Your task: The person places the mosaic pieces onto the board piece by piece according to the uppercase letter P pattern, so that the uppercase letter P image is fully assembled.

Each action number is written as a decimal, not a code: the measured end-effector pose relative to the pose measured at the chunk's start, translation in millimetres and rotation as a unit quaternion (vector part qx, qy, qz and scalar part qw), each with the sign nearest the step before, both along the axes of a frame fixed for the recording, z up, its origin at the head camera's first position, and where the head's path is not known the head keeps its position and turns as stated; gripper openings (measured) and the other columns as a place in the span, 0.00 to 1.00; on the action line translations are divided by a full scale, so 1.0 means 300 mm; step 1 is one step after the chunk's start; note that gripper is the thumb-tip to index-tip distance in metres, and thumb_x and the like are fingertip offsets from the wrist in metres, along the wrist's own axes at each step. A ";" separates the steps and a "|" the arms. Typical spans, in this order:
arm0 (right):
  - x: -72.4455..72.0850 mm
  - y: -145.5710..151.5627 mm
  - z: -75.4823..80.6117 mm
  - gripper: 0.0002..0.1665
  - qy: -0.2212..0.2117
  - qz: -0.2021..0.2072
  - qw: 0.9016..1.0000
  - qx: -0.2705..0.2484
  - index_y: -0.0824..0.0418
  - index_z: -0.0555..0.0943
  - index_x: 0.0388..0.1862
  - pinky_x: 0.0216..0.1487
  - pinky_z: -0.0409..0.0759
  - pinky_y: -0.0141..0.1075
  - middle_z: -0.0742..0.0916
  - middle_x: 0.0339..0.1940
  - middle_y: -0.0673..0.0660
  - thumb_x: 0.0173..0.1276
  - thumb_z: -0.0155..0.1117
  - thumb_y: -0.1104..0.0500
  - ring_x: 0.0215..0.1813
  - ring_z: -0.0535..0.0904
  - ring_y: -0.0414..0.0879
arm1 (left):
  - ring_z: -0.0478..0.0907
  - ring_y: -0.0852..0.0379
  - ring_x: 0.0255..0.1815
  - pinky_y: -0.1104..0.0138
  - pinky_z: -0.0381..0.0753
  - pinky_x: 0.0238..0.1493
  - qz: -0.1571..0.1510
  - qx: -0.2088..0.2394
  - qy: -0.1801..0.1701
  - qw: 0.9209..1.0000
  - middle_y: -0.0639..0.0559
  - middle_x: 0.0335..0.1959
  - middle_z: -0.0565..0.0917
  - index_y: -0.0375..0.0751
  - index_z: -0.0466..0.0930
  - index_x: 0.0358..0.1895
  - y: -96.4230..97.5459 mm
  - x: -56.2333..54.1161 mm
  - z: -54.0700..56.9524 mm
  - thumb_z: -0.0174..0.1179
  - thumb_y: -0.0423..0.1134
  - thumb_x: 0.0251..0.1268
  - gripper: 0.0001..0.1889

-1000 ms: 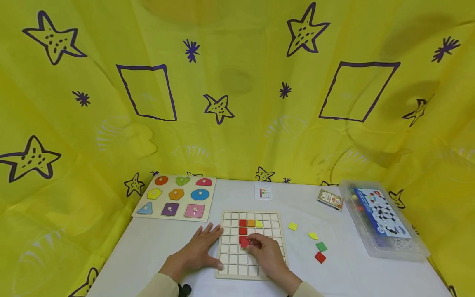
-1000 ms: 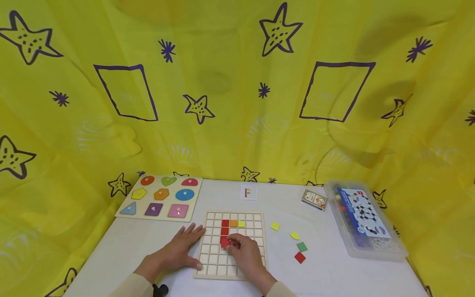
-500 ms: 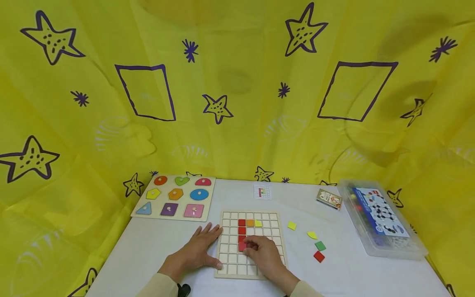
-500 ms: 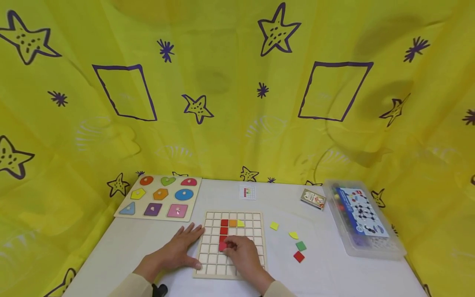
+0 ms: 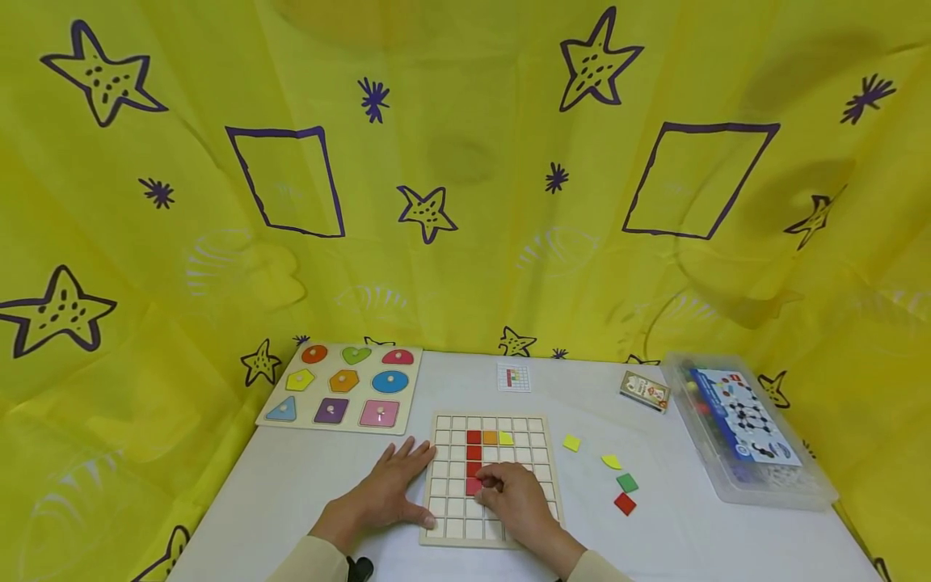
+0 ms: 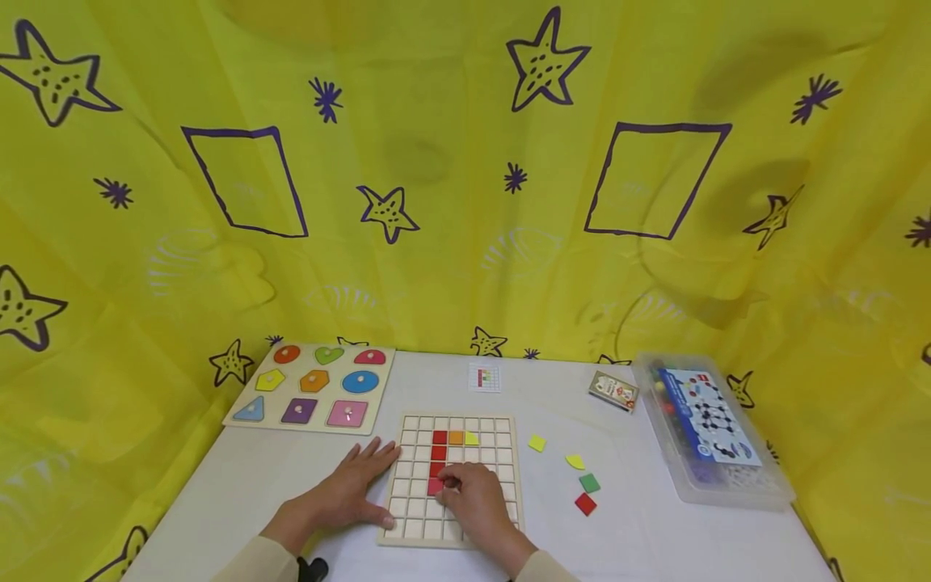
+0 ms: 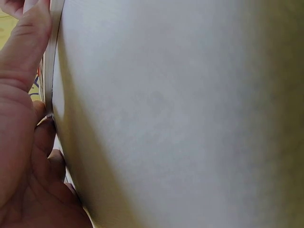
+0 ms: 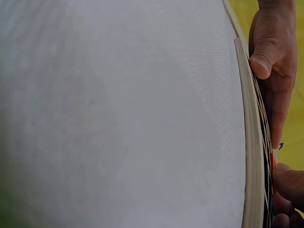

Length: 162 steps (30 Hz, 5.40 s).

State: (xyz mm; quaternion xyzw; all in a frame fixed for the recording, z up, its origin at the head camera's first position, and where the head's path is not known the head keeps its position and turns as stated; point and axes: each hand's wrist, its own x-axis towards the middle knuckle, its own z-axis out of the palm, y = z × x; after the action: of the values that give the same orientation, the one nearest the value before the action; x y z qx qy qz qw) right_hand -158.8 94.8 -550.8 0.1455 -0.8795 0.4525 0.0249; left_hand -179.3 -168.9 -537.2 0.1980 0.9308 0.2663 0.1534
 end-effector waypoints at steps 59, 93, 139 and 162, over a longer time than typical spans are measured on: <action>0.070 0.591 0.084 0.22 -0.136 -0.181 0.973 0.042 0.63 0.85 0.60 0.36 0.77 0.30 0.89 0.44 0.53 0.70 0.75 0.56 0.38 0.79 0.38 | 0.47 0.37 0.88 0.38 0.40 0.86 -0.009 0.004 0.008 1.000 0.46 0.85 0.61 0.43 0.61 0.83 -0.002 0.006 0.003 0.81 0.61 0.48 0.60; 0.064 0.661 0.026 0.20 -0.122 -0.134 0.970 0.161 0.62 0.89 0.51 0.47 0.82 0.41 0.89 0.45 0.50 0.63 0.80 0.55 0.46 0.81 0.45 | 0.47 0.38 0.88 0.38 0.41 0.86 -0.004 0.000 0.005 1.000 0.46 0.85 0.62 0.43 0.61 0.83 -0.002 0.011 0.008 0.80 0.62 0.48 0.60; 0.017 0.492 0.058 0.17 -0.054 -0.189 0.980 -0.019 0.65 0.88 0.55 0.39 0.84 0.25 0.92 0.45 0.60 0.68 0.73 0.69 0.40 0.82 0.31 | 0.47 0.39 0.88 0.39 0.40 0.87 -0.002 0.002 0.007 1.000 0.47 0.85 0.63 0.44 0.62 0.83 -0.001 0.010 0.007 0.81 0.62 0.47 0.60; -0.021 0.195 0.065 0.15 -0.113 -0.130 0.978 -0.119 0.61 0.90 0.52 0.40 0.84 0.26 0.90 0.40 0.53 0.67 0.74 0.69 0.43 0.83 0.43 | 0.46 0.39 0.89 0.39 0.41 0.87 -0.002 0.004 0.005 1.000 0.47 0.85 0.62 0.43 0.62 0.83 -0.003 0.007 0.005 0.80 0.62 0.48 0.59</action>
State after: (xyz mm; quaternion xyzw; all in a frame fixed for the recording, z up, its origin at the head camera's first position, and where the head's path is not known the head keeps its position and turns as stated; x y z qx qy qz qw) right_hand -165.0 153.2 -531.3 -0.0260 -0.8279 0.5603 0.0016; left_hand -177.3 -169.9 -535.6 0.2015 0.9302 0.2687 0.1479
